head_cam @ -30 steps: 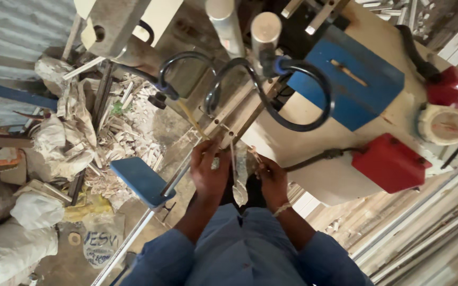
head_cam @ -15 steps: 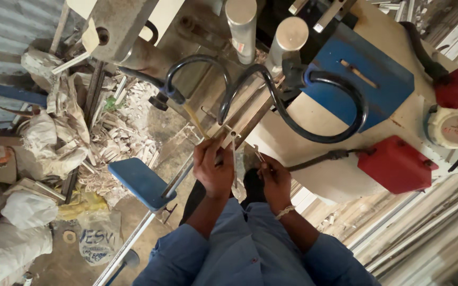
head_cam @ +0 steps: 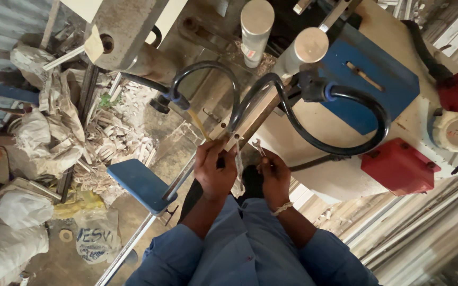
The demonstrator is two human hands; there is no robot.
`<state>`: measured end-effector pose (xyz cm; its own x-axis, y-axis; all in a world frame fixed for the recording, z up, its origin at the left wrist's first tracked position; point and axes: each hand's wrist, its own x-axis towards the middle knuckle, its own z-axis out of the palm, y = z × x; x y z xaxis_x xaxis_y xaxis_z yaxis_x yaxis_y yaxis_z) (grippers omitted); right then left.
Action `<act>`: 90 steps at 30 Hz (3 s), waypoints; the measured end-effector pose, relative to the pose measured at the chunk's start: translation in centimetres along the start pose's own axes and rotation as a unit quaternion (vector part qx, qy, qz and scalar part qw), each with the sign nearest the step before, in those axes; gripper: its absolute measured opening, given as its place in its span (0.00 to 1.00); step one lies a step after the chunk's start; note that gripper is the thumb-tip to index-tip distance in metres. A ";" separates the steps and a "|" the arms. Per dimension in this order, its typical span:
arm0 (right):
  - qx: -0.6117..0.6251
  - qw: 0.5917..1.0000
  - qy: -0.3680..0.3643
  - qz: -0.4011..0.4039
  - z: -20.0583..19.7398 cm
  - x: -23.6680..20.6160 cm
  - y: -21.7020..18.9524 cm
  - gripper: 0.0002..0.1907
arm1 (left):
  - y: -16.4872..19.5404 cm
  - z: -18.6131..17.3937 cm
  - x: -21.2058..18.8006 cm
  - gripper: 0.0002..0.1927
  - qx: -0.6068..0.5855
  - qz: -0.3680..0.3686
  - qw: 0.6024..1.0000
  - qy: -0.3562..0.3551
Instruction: The person adjusts a metal bending machine by loosening and tightening bolts with a wrench, then uses a tape measure to check distances between guides. They repeat the adjustment and measurement steps to set the machine for bending.
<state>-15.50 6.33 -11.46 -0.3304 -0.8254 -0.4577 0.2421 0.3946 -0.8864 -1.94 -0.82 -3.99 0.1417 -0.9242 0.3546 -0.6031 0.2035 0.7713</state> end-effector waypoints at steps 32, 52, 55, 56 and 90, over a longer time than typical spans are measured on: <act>0.095 0.947 0.266 -0.151 11.2 -1.8 3.4 0.21 | -8.4 -3.5 10.0 0.16 0.000 0.399 0.841 -0.366; -0.118 0.827 0.390 -0.387 15.0 -0.5 2.2 0.13 | -12.0 -1.2 10.3 0.17 -0.166 0.494 0.771 -0.366; -0.127 0.831 0.380 -0.385 15.1 -0.7 2.5 0.13 | -12.2 -1.3 10.2 0.18 -0.165 0.501 0.772 -0.355; -0.136 0.831 0.375 -0.387 15.0 -0.8 2.6 0.13 | -12.2 -1.3 10.1 0.18 -0.169 0.504 0.773 -0.346; -0.054 0.833 0.366 -0.412 14.9 -0.3 4.0 0.15 | -12.3 -0.5 9.0 0.16 -0.209 0.513 0.771 -0.314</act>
<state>-0.86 2.13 -13.80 -0.8207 -0.3829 0.4242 -0.4125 -0.1168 -0.9035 7.13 -11.51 -10.01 -0.7284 -0.1553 0.6673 0.1790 0.8970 0.4041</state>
